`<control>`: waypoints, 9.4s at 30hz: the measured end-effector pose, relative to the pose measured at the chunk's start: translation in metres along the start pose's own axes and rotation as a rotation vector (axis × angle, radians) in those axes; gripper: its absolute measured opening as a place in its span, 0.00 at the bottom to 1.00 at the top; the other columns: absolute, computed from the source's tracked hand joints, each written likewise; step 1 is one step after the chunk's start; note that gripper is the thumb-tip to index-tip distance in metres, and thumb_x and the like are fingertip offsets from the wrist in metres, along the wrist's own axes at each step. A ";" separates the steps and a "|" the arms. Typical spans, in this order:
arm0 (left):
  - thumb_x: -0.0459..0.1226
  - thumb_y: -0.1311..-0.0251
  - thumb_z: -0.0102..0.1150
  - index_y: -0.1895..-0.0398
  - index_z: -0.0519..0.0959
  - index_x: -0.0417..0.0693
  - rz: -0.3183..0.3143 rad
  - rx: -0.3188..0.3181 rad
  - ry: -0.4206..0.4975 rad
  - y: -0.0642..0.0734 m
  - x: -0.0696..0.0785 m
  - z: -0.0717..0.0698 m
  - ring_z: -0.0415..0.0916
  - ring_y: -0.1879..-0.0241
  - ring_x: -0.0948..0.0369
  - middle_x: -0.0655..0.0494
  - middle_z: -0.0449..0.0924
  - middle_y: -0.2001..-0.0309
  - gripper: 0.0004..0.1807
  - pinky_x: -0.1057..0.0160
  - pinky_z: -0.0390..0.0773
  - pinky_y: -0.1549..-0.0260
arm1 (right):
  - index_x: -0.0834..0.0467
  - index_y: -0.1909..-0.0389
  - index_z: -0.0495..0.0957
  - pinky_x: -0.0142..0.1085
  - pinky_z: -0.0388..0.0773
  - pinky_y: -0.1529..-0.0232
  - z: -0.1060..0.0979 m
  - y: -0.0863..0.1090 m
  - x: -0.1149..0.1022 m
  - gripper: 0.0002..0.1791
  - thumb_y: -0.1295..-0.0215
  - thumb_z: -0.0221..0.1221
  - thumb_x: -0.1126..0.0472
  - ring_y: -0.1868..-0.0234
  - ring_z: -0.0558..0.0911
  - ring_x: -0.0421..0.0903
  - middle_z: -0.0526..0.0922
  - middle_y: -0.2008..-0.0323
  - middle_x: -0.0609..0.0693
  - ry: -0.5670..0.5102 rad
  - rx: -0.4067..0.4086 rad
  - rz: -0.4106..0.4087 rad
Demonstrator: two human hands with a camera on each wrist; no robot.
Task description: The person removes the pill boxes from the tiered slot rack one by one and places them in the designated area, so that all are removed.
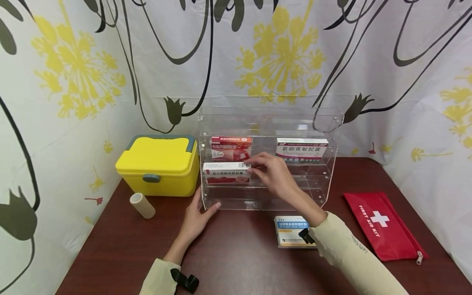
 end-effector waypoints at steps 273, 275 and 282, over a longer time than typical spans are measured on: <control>0.38 0.39 0.67 0.22 0.51 0.48 -0.066 -0.034 -0.049 0.010 0.043 -0.003 0.57 0.30 0.51 0.43 0.59 0.28 0.46 0.51 0.59 0.33 | 0.48 0.55 0.87 0.27 0.64 0.86 -0.171 0.117 0.034 0.22 0.50 0.72 0.71 0.78 0.72 0.38 0.85 0.66 0.40 0.229 -0.135 0.175; 0.38 0.39 0.67 0.22 0.51 0.50 -0.069 -0.029 -0.049 0.010 0.043 -0.004 0.57 0.30 0.52 0.44 0.60 0.28 0.46 0.53 0.59 0.33 | 0.47 0.56 0.87 0.27 0.64 0.84 -0.164 0.128 0.036 0.21 0.50 0.72 0.71 0.77 0.72 0.36 0.85 0.67 0.38 0.209 -0.148 0.165; 0.42 0.40 0.68 0.22 0.51 0.58 -0.061 -0.026 -0.045 0.004 0.021 -0.002 0.57 0.30 0.53 0.48 0.60 0.28 0.47 0.52 0.59 0.32 | 0.46 0.60 0.87 0.23 0.71 0.74 -0.137 0.168 0.044 0.18 0.49 0.71 0.71 0.71 0.75 0.33 0.85 0.66 0.35 0.099 -0.208 0.150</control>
Point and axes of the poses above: each hand's wrist, its own y-axis away from the middle knuckle, its own z-axis out of the palm, x = y × z, the point moved 6 cm from there along -y, towards the middle knuckle
